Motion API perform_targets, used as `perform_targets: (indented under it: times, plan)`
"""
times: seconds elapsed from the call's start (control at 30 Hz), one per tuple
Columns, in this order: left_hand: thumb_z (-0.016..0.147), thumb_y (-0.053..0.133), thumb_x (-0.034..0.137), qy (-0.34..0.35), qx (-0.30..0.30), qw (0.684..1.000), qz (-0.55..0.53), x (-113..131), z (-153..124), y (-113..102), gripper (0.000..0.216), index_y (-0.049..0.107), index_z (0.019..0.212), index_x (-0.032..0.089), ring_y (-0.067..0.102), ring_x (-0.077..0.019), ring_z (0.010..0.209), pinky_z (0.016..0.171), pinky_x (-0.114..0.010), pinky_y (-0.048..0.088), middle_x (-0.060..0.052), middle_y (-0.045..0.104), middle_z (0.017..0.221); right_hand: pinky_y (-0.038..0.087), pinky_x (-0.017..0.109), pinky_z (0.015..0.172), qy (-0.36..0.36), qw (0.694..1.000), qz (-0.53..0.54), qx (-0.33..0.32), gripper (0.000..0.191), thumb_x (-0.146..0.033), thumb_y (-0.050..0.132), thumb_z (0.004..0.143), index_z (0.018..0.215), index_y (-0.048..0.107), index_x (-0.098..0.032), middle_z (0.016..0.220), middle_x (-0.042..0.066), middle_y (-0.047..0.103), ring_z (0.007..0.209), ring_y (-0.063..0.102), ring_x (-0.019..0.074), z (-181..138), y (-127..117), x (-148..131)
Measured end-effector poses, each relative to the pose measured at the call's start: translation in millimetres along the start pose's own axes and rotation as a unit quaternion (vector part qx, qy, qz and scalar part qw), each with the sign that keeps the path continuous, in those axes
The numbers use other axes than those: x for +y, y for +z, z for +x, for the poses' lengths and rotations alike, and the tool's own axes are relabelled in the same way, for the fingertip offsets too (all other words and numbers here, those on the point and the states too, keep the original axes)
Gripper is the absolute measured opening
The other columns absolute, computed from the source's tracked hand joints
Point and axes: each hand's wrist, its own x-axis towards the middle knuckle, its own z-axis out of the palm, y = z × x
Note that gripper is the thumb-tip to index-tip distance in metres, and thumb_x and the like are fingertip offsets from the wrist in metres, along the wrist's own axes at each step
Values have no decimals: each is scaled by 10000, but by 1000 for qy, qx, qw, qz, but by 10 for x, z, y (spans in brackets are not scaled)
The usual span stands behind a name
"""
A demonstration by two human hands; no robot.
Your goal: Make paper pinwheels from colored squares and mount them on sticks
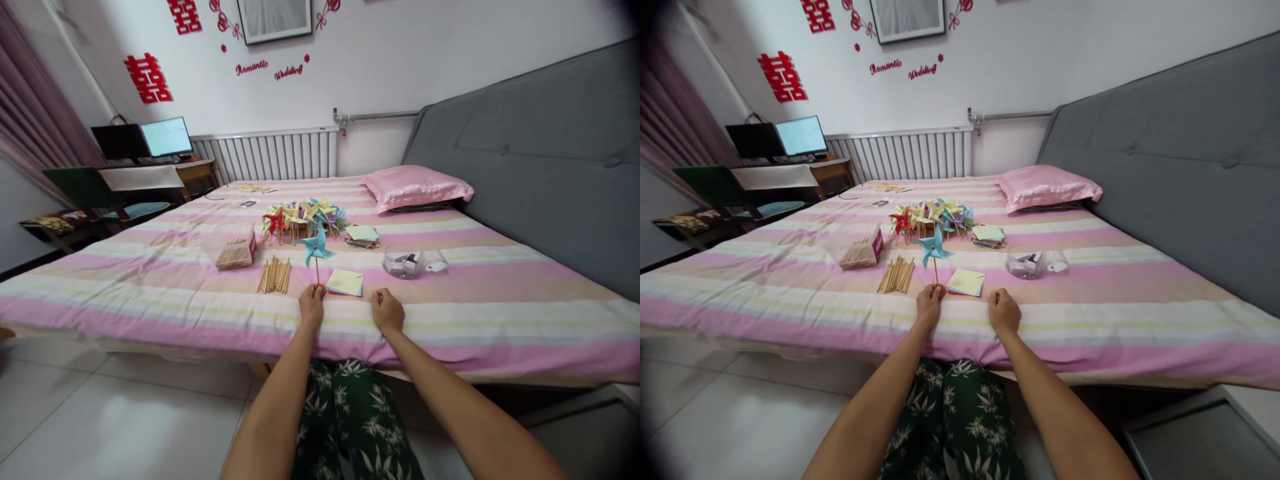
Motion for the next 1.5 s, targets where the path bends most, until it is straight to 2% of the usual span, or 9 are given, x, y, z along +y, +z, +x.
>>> perform_targets:
  times: [0.23,0.47,1.23,1.5]
  plan:
    - [794,594,273,-15,6,1000,-19,-49,22,40,120,638,734,179,642,-172,739,755,-311,498,-55,689,740,214,256,583,5,1000,-15,-4,218,-281,466,907,933,646,-160,793,51,646,639,466,131,28,19,20]
    - [793,558,282,-5,-7,999,-34,-31,33,46,131,617,742,177,653,-176,719,755,-338,514,-57,682,743,208,249,579,0,1000,-3,0,190,-276,479,898,901,640,-175,767,37,641,631,459,129,41,8,3]
    - [789,578,284,-8,1,1000,-16,-11,24,29,130,630,735,178,648,-168,717,754,-318,510,-56,693,750,240,240,587,-5,1000,15,-9,188,-269,483,894,904,641,-167,788,46,658,650,499,134,29,-11,3]
    - [779,580,282,14,6,1000,-4,-6,11,-20,139,645,717,176,639,-179,687,730,-328,502,-55,683,713,245,240,577,-11,1000,22,-11,175,-266,485,890,883,633,-172,781,53,672,643,522,143,9,11,-10]
